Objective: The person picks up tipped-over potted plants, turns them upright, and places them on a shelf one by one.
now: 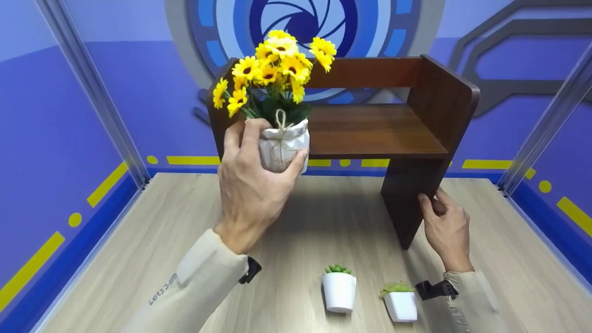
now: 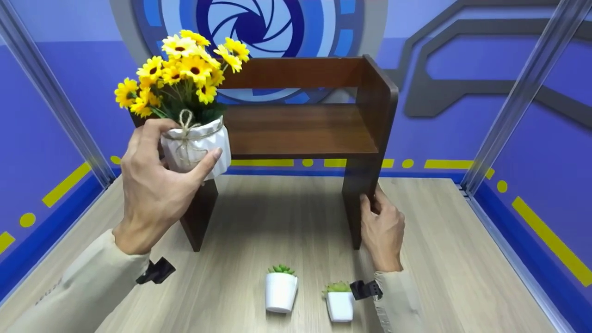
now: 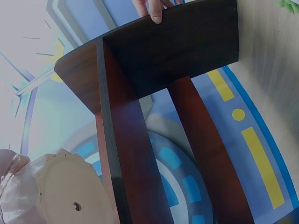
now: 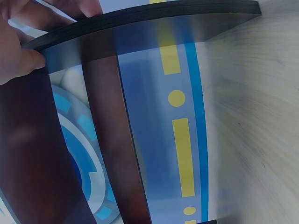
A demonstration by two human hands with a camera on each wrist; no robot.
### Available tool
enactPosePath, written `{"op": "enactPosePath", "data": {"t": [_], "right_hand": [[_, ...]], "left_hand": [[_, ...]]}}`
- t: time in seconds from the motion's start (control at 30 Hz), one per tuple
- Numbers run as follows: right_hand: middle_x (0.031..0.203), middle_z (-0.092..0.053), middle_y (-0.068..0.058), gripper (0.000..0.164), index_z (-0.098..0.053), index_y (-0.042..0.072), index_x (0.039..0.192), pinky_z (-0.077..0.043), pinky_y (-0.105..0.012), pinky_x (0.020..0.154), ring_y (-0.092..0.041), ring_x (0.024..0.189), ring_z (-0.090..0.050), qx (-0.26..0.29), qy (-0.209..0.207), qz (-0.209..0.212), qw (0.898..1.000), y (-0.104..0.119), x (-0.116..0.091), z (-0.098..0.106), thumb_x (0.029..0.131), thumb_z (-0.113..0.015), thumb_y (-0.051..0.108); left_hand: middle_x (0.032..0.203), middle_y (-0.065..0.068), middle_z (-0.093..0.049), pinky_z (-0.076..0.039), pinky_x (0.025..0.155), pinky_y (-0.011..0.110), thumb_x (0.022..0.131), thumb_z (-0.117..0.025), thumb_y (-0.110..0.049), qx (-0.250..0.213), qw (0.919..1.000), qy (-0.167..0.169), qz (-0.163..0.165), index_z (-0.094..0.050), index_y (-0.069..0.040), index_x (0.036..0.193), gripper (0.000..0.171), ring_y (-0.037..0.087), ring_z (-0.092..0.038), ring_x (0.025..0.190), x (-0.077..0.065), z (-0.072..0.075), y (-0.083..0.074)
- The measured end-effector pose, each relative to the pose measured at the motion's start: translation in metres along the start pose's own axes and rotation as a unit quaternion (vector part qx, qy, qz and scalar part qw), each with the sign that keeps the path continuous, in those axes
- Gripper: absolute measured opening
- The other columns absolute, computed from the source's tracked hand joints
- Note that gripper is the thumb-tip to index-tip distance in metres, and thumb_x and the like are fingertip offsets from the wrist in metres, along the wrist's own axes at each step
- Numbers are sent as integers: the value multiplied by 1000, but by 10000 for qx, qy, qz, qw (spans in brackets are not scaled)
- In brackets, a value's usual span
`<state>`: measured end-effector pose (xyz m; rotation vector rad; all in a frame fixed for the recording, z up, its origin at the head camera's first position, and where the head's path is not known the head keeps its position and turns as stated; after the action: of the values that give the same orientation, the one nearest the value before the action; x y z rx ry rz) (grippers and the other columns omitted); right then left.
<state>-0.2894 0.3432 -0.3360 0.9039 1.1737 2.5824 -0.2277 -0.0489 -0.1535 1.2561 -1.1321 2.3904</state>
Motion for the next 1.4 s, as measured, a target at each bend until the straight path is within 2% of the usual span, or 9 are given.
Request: {"op": "enactPosePath", "data": {"t": [0.43,0.57,0.7,0.8,1.0,1.07,1.23,1.33,1.4], "right_hand": [[91,-80,-7,27,-73,23,122,-46,-20,86,27,79,-51,-10,-35,29,10000,2,0,-1,101,-61,36],[96,-80,-9,30,-72,23,125,-52,-33,94,-2,94,-71,6,13,29,10000,1,0,-1,102,-60,36],[101,-79,-12,31,-71,20,127,-51,-44,98,-29,108,-72,54,41,13,10000,0,-1,-2,102,-59,34],[97,-80,-10,29,-72,21,124,-51,-37,93,-24,105,-73,-23,0,-13,10000,-1,-1,-1,102,-60,34],[91,-80,-6,27,-74,22,120,-48,-26,87,13,86,-61,-145,-100,-4,9998,0,0,0,101,-61,36],[90,-80,-6,26,-74,21,119,-48,-27,87,8,87,-65,-146,-109,11,9998,0,-1,1,101,-61,35],[95,-80,-11,28,-73,18,120,-50,-40,92,-27,105,-72,-20,-67,24,10000,1,-1,0,101,-60,34],[97,-79,-12,29,-73,18,123,-51,-42,94,-27,106,-73,26,-50,16,10000,1,-1,0,101,-60,33],[96,-80,-10,29,-73,20,123,-50,-36,93,-15,102,-73,3,-46,15,10000,1,0,0,101,-60,34]], "left_hand": [[126,15,-56,-62,82,38,80,-85,-40,5,10000,-78,62,-59,-11,119,55,27,-65,98,11,-8,10],[126,16,-57,-62,81,40,80,-85,-40,111,9997,-221,53,-59,-11,118,54,28,-65,97,15,-10,13],[127,16,-57,-61,83,42,80,-85,-41,164,9995,-254,127,-59,-11,118,54,30,-65,99,21,-16,16],[127,16,-57,-61,84,43,79,-85,-41,161,9994,-255,164,-59,-11,117,55,30,-64,99,24,-20,17],[124,16,-57,-60,88,45,79,-85,-42,147,9992,-312,180,-60,-11,118,56,31,-64,101,30,-26,19],[124,16,-57,-60,88,44,80,-85,-42,150,9993,-290,171,-60,-11,118,56,31,-64,101,33,-27,19],[125,16,-56,-60,88,43,80,-84,-42,132,9995,-246,169,-59,-11,118,55,30,-65,102,40,-31,22],[124,16,-57,-60,88,43,80,-84,-42,123,9994,-272,164,-59,-11,118,55,29,-65,102,43,-32,24],[122,16,-57,-61,87,42,80,-84,-42,129,9994,-295,158,-59,-10,118,56,29,-64,103,45,-33,25]]}}
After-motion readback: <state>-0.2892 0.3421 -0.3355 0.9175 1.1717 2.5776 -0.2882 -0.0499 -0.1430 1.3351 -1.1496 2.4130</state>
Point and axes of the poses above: each hand's wrist, its own x-axis towards the middle knuckle, its own z-axis out of the back of the hand, y = z × x, the point moved 10 cm from there along x, towards the middle knuckle
